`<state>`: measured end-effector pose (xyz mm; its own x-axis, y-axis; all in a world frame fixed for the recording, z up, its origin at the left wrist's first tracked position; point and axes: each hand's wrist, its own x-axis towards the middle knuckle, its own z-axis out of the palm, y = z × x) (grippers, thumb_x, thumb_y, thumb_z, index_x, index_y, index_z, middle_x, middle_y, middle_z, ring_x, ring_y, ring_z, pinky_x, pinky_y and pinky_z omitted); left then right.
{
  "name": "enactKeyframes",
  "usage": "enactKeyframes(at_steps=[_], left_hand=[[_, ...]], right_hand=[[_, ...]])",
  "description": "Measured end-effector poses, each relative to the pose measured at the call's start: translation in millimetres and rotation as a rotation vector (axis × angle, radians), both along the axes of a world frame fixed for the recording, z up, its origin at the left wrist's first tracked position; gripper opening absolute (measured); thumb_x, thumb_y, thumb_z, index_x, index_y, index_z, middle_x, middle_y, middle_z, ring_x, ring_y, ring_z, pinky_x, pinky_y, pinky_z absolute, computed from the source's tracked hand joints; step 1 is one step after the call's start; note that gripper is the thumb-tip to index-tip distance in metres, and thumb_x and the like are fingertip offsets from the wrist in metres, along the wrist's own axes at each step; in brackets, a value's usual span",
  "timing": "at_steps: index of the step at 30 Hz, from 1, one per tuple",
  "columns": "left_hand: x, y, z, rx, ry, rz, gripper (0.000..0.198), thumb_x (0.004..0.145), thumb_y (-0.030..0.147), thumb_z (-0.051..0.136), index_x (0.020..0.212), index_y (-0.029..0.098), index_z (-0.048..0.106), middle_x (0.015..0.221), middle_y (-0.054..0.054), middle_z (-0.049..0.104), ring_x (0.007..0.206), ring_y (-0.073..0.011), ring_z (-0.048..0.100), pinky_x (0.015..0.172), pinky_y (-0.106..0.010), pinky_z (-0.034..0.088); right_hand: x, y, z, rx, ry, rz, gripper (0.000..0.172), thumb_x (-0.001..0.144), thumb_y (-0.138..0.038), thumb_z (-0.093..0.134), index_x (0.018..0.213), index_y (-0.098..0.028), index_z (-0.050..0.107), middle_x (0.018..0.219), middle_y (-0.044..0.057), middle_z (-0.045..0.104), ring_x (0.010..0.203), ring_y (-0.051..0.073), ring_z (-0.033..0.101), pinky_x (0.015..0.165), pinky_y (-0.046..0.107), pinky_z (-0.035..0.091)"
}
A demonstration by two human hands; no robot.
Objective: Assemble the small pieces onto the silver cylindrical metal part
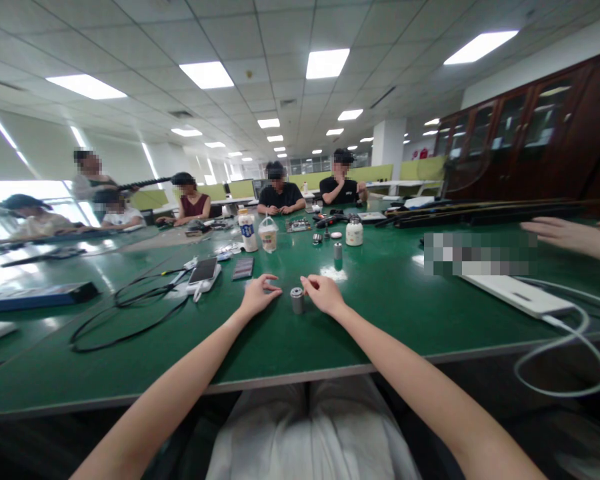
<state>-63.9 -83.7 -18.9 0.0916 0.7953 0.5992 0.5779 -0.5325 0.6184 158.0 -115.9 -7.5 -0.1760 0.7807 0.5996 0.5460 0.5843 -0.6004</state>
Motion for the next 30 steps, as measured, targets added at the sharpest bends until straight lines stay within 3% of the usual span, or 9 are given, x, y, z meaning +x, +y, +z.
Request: enactKeyframes(at_steps=[5, 13, 18, 30], left_hand=[[0, 4, -5.8, -0.026, 0.034, -0.01, 0.033, 0.065, 0.016, 0.08, 0.094, 0.024, 0.066, 0.071, 0.0, 0.077, 0.083, -0.0257, 0.071, 0.086, -0.042, 0.049], [27, -31, 12.8, 0.126, -0.065, -0.096, 0.025, 0.084, 0.029, 0.068, 0.108, 0.023, 0.062, 0.091, -0.004, 0.077, 0.098, -0.0242, 0.068, 0.094, -0.041, 0.045], [41, -44, 16.0, 0.142, -0.082, -0.189, 0.025, 0.083, 0.027, 0.071, 0.106, 0.023, 0.062, 0.09, -0.004, 0.077, 0.096, -0.0229, 0.07, 0.095, -0.039, 0.046], [41, -46, 15.7, 0.123, -0.053, -0.256, 0.032, 0.081, 0.028, 0.073, 0.111, 0.025, 0.061, 0.093, -0.004, 0.077, 0.098, -0.025, 0.07, 0.095, -0.043, 0.048]], right_hand=[[0, 0, -0.3, 0.001, -0.002, -0.002, 0.048, 0.092, -0.046, 0.044, 0.055, -0.02, 0.057, 0.054, 0.0, 0.062, 0.051, 0.014, 0.05, 0.052, 0.025, 0.032], [0, 1, -1.5, 0.004, -0.005, -0.006, 0.047, 0.092, -0.044, 0.046, 0.055, -0.019, 0.057, 0.053, 0.0, 0.061, 0.051, 0.014, 0.05, 0.052, 0.025, 0.033], [0, 0, -1.0, 0.001, -0.008, 0.002, 0.047, 0.092, -0.045, 0.044, 0.054, -0.019, 0.056, 0.052, 0.0, 0.06, 0.05, 0.014, 0.049, 0.051, 0.025, 0.032], [1, 2, -2.1, -0.002, -0.004, 0.005, 0.048, 0.092, -0.047, 0.044, 0.054, -0.019, 0.055, 0.05, -0.001, 0.055, 0.05, 0.014, 0.047, 0.051, 0.025, 0.03]])
